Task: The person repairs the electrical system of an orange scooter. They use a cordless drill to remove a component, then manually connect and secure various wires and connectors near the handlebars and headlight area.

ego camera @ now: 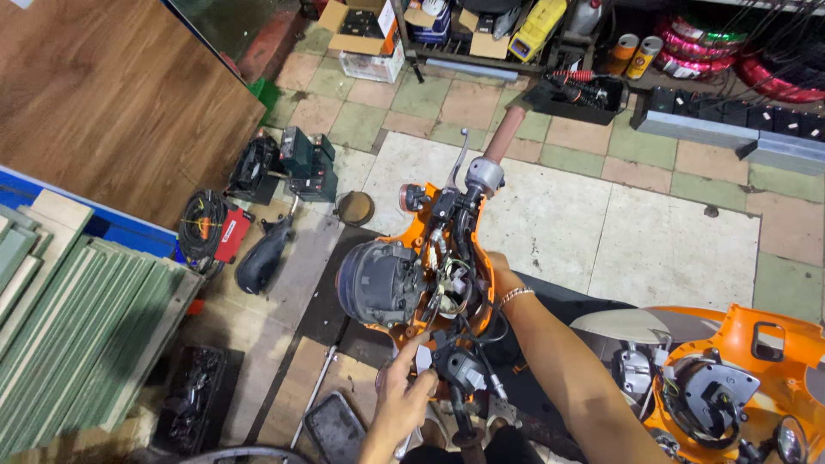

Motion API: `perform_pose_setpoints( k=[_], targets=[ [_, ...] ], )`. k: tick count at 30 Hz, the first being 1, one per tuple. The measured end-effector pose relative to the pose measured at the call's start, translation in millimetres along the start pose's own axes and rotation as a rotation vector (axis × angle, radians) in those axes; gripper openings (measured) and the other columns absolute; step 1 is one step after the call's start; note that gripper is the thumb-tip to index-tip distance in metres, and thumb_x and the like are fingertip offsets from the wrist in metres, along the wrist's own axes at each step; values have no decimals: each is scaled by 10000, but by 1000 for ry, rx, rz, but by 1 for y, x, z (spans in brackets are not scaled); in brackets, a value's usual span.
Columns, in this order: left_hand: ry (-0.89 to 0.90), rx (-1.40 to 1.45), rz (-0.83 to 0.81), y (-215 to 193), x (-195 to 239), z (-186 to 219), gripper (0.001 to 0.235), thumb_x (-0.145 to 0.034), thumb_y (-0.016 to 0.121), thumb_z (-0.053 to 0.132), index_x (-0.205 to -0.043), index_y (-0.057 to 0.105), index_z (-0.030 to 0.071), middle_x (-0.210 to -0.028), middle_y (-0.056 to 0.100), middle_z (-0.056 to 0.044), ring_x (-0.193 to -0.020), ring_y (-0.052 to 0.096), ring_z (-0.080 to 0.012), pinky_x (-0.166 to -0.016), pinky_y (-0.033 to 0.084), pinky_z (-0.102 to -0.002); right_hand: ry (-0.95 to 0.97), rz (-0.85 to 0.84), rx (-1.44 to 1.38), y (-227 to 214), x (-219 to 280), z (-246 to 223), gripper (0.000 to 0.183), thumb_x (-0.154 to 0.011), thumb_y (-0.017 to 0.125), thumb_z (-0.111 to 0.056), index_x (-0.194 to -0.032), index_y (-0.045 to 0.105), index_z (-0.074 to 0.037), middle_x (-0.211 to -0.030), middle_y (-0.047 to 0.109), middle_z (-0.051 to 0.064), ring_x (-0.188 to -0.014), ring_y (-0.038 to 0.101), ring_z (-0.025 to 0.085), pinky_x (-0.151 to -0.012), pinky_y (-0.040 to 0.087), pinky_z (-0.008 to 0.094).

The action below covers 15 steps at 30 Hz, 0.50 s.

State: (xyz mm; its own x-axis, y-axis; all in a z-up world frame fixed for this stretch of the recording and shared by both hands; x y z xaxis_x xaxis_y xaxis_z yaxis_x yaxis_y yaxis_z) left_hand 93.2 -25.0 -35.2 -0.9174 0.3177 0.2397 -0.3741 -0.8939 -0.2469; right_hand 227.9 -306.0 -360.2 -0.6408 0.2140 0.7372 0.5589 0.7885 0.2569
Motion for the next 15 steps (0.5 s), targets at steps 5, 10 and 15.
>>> perform_pose_setpoints(
  k=[5, 10, 15],
  targets=[
    [-50, 127, -31, 3, -2, 6, 577, -814, 610, 60, -1390, 604, 94, -737, 676, -46, -548, 572, -109, -530, 486, -293, -185, -379, -113, 16, 27, -21, 342, -761, 819, -173, -938, 734, 106, -932, 789, 133, -780, 766, 222, -714, 626, 370],
    [-218, 371, -114, 10, 1, 6, 628, -830, 595, -3, -1444, 551, 119, -747, 631, 12, -392, 466, -69, -352, 380, -261, -507, 225, 341, -51, 121, -70, 391, -881, 708, -171, -1220, 629, 7, -1079, 747, 118, -957, 681, 170, -847, 526, 298],
    [-174, 340, -329, 18, -4, 17, 697, -830, 549, -24, -1506, 513, 139, -684, 597, -17, -405, 453, -63, -370, 376, -248, -568, 336, 94, -80, 320, -49, 313, -975, 634, -73, -1266, 620, 41, -1082, 736, 100, -957, 696, 147, -869, 543, 266]
  ],
)
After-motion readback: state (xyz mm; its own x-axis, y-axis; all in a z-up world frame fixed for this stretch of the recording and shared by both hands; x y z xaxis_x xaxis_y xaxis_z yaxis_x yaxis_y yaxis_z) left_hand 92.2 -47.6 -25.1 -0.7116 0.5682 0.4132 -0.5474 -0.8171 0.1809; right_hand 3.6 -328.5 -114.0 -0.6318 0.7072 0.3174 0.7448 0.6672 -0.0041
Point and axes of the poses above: each hand's wrist, its own x-axis away from the middle knuckle, its own y-axis out of the palm, z = x × y, the point moved 10 cm from there along -x, towards the middle knuckle
